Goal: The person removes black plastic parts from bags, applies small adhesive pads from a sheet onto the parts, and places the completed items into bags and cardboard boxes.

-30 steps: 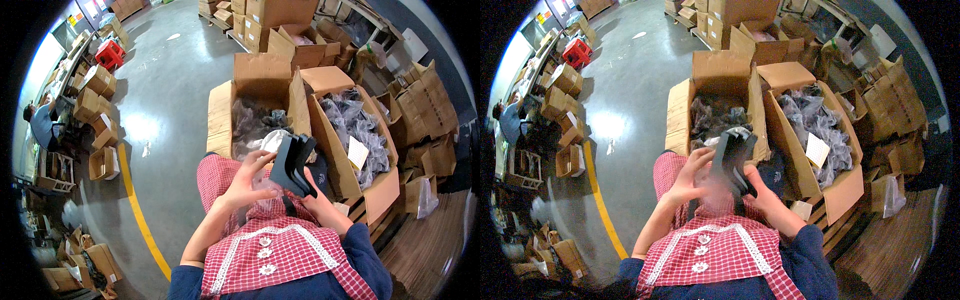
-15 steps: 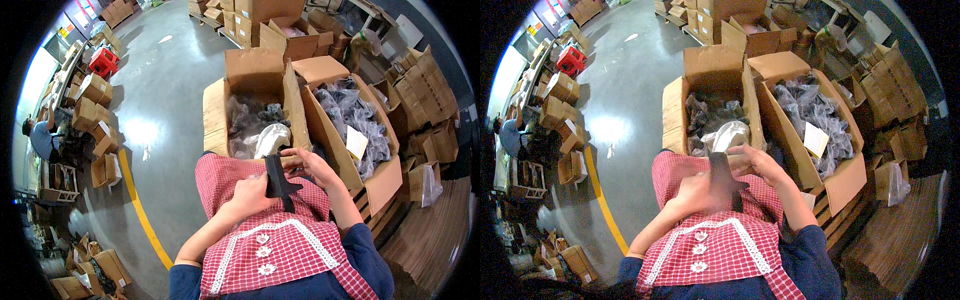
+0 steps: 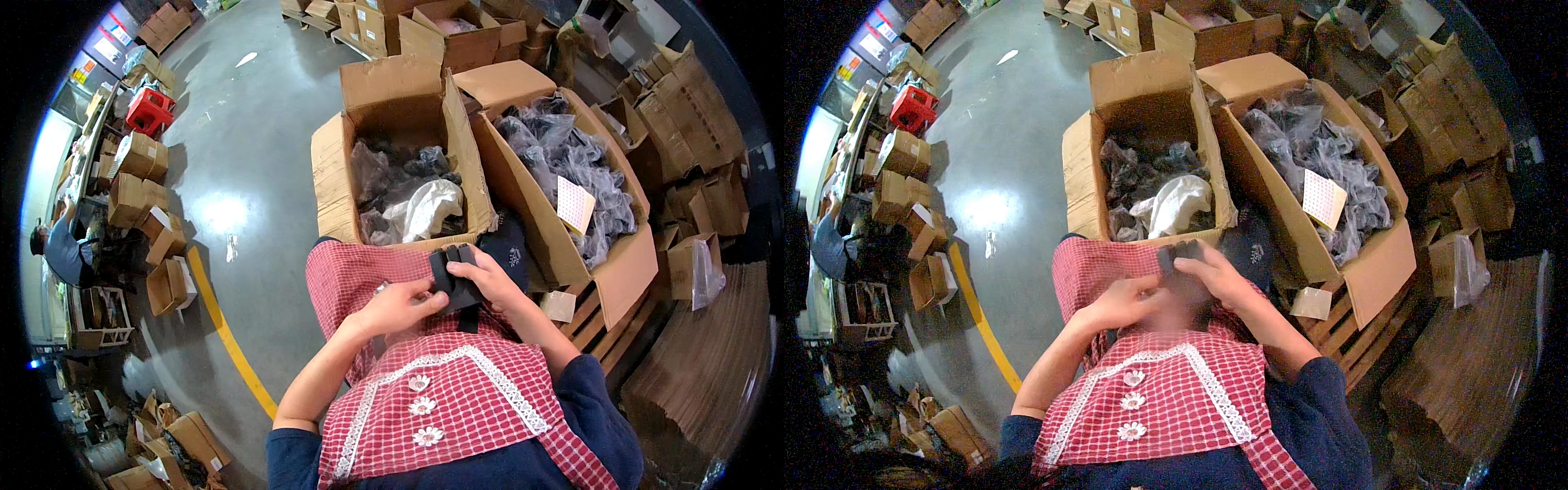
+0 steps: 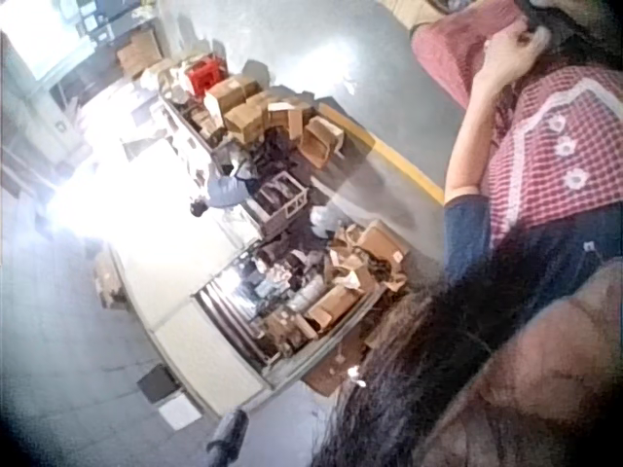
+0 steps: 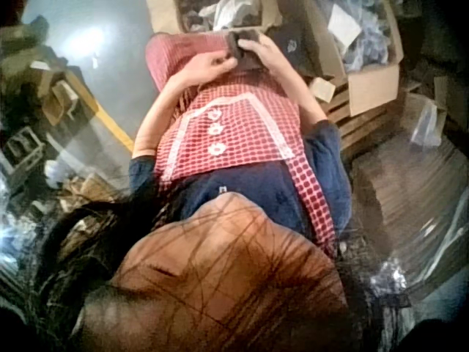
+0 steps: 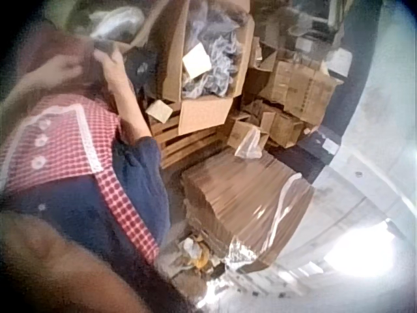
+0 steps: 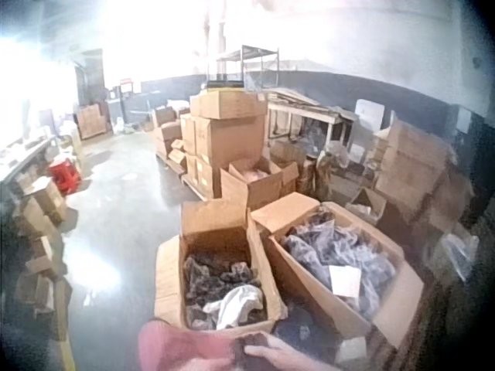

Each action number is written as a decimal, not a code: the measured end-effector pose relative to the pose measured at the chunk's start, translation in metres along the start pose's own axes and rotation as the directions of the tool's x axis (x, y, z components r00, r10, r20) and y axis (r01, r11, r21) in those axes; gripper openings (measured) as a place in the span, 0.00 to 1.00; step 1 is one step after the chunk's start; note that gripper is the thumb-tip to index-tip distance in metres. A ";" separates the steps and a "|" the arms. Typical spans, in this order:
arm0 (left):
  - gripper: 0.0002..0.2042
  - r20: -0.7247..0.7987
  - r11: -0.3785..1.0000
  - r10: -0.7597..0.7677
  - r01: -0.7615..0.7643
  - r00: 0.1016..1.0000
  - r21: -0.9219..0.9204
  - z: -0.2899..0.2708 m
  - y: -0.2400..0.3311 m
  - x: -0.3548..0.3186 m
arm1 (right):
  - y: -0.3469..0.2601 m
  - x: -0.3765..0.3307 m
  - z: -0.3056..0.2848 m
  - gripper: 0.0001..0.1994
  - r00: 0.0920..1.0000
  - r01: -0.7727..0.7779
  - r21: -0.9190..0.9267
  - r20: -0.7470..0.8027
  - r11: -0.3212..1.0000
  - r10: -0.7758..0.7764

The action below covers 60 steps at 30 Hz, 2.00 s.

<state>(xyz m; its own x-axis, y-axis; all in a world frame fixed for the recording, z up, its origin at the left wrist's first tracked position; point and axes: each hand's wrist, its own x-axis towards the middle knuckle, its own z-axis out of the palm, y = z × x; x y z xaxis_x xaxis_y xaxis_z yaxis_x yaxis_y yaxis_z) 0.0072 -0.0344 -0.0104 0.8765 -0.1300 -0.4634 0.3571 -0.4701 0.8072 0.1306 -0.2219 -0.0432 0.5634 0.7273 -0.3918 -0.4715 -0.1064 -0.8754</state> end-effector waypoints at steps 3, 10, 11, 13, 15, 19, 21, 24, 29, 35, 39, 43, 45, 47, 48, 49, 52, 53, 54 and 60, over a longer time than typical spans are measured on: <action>0.25 -0.016 0.990 0.032 -0.034 0.999 -0.140 0.005 -0.019 0.008 | -0.010 -0.001 0.000 0.22 1.000 0.002 0.037 0.029 0.999 -0.003; 0.19 0.008 0.950 -0.011 0.013 1.000 -0.313 0.024 -0.042 0.019 | 0.005 -0.003 -0.003 0.23 0.990 -0.055 0.011 0.127 0.998 0.054; 0.20 0.025 0.969 -0.055 0.059 0.998 -0.240 0.023 -0.037 0.020 | 0.008 -0.007 0.000 0.23 0.992 -0.046 0.014 0.116 0.999 0.044; 0.21 0.049 0.985 -0.145 0.149 0.988 -0.087 0.020 -0.022 0.023 | 0.020 -0.009 0.003 0.24 0.996 -0.020 -0.012 0.085 1.000 0.021; 0.22 -0.035 0.967 -0.048 0.037 0.998 -0.251 0.035 -0.021 0.027 | 0.023 -0.010 0.008 0.22 0.998 -0.012 -0.066 0.058 0.998 0.016; 0.22 0.058 0.889 -0.045 0.066 0.997 -0.453 0.042 -0.033 0.030 | 0.017 -0.007 -0.001 0.21 0.982 -0.167 0.118 -0.072 0.979 0.176; 0.22 0.007 0.867 0.051 -0.040 0.999 -0.497 0.038 -0.025 0.020 | 0.015 -0.007 -0.006 0.22 0.986 -0.072 0.101 -0.143 0.992 0.086; 0.22 0.019 0.951 0.153 -0.142 0.988 -0.275 0.029 -0.020 0.013 | 0.014 -0.003 -0.014 0.23 0.977 0.050 -0.002 -0.207 0.999 -0.049; 0.18 0.127 0.830 -0.002 0.073 0.992 -0.553 0.025 -0.006 0.018 | 0.002 0.004 -0.006 0.23 0.962 0.158 0.000 -0.227 0.987 -0.154; 0.14 -0.134 0.626 -0.039 -0.080 0.990 -0.775 0.043 -0.017 0.027 | -0.012 0.012 -0.011 0.24 0.971 0.171 0.135 -0.189 0.976 -0.144; 0.13 -0.229 0.740 -0.049 -0.118 0.972 -0.662 0.036 0.004 0.019 | -0.022 0.012 -0.017 0.27 0.974 0.218 0.202 -0.109 0.955 -0.200; 0.13 -0.302 0.886 0.028 -0.163 0.953 -0.434 0.028 0.025 0.016 | -0.014 0.015 -0.014 0.28 0.969 0.200 0.249 -0.191 0.948 -0.154; 0.13 -0.317 0.939 0.089 -0.186 0.944 -0.288 0.030 0.024 0.021 | -0.010 0.014 -0.008 0.28 0.962 0.194 0.195 -0.232 0.961 -0.147; 0.14 -0.306 0.960 0.143 -0.207 0.941 -0.188 0.033 0.015 0.026 | 0.004 0.017 -0.013 0.28 0.955 0.228 0.148 -0.225 0.962 -0.191; 0.13 -0.253 0.960 0.033 -0.101 0.967 -0.261 0.029 0.021 0.023 | 0.005 0.016 -0.014 0.28 0.963 0.232 0.171 -0.182 0.958 -0.201; 0.13 -0.231 0.961 0.001 -0.065 0.973 -0.269 0.028 0.019 0.025 | 0.013 0.018 -0.021 0.27 0.968 0.218 0.141 -0.157 0.966 -0.195; 0.13 -0.253 0.934 -0.062 -0.033 0.965 -0.355 0.032 0.005 0.023 | -0.013 0.018 -0.060 0.26 0.942 0.303 -0.222 -0.075 0.927 -0.327; 0.13 -0.262 0.925 -0.090 -0.017 0.961 -0.379 0.033 0.000 0.022 | -0.010 0.027 -0.091 0.27 0.905 0.358 -0.285 -0.127 0.889 -0.406; 0.13 -0.267 0.915 -0.122 0.004 0.956 -0.404 0.032 -0.005 0.021 | -0.018 0.031 -0.124 0.28 0.859 0.256 -0.425 -0.310 0.868 -0.406; 0.12 -0.399 0.774 -0.152 -0.142 0.904 -0.617 0.031 -0.009 0.024 | -0.003 0.024 -0.325 0.45 0.350 -0.478 -0.503 -0.861 0.720 -0.369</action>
<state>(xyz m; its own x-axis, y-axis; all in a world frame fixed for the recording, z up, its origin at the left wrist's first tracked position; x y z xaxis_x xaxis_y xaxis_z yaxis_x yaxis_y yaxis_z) 0.0148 -0.0605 -0.0405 0.8670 0.3022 -0.3963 0.3515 0.1931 0.9161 0.3653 -0.4244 -0.1421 0.9552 -0.2904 -0.0578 -0.2680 -0.7650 -0.5857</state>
